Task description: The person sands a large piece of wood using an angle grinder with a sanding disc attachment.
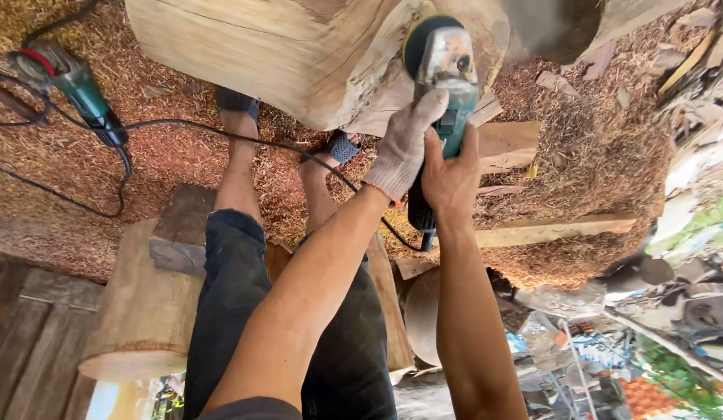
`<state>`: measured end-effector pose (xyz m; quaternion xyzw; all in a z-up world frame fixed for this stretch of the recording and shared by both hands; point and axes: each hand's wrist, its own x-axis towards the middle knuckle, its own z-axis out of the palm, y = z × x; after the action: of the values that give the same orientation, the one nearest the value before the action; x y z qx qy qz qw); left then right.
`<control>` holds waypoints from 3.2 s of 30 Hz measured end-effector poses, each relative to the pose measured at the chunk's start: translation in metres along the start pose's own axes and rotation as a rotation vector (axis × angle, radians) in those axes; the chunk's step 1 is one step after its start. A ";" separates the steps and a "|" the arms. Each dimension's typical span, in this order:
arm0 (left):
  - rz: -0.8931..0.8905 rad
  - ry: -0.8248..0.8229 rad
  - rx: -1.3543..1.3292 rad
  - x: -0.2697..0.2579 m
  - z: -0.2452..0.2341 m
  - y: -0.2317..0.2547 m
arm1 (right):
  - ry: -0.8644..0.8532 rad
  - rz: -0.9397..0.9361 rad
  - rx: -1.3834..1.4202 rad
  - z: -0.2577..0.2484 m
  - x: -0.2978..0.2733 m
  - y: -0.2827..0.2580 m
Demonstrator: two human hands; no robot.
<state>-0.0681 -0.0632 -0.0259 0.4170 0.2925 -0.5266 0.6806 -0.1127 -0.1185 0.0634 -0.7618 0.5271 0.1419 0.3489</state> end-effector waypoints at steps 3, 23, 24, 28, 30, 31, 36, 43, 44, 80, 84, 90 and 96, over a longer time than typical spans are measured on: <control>0.008 -0.071 -0.020 -0.003 -0.003 -0.010 | 0.045 0.043 -0.051 -0.002 -0.008 -0.006; 0.064 -0.084 0.452 0.003 -0.007 0.012 | -0.007 0.104 0.128 0.017 0.002 0.012; 0.060 -0.080 0.452 -0.010 -0.010 0.014 | -0.011 0.107 0.128 0.021 -0.007 0.022; 0.038 0.014 0.351 -0.054 -0.033 0.004 | -0.006 0.012 0.081 0.047 -0.051 0.081; 0.066 0.037 0.351 -0.072 -0.052 -0.010 | 0.011 -0.039 0.028 0.059 -0.074 0.096; 0.082 0.051 0.388 -0.080 -0.061 -0.015 | -0.035 0.023 0.119 0.063 -0.084 0.091; 0.064 0.092 0.429 -0.101 -0.094 -0.049 | -0.085 -0.024 0.156 0.081 -0.120 0.110; 0.096 -0.006 0.374 -0.066 -0.051 -0.009 | -0.060 0.036 0.099 0.065 -0.069 0.115; 0.122 -0.058 0.368 -0.056 -0.041 0.001 | -0.036 0.005 0.100 0.059 -0.054 0.110; 0.045 0.183 0.800 -0.072 0.002 0.045 | -0.182 0.041 0.895 0.089 -0.034 0.120; 0.190 0.171 0.720 -0.069 -0.029 0.027 | -0.137 -0.078 0.914 0.111 -0.051 0.108; 0.171 0.300 0.785 -0.104 -0.072 0.004 | -0.165 -0.008 0.762 0.148 -0.109 0.121; 0.056 0.367 0.790 -0.136 -0.121 -0.027 | -0.233 0.102 0.731 0.186 -0.170 0.141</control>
<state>-0.1264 0.1046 0.0222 0.7397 0.1732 -0.4965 0.4199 -0.2805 0.0990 -0.0244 -0.5387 0.5372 0.0474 0.6473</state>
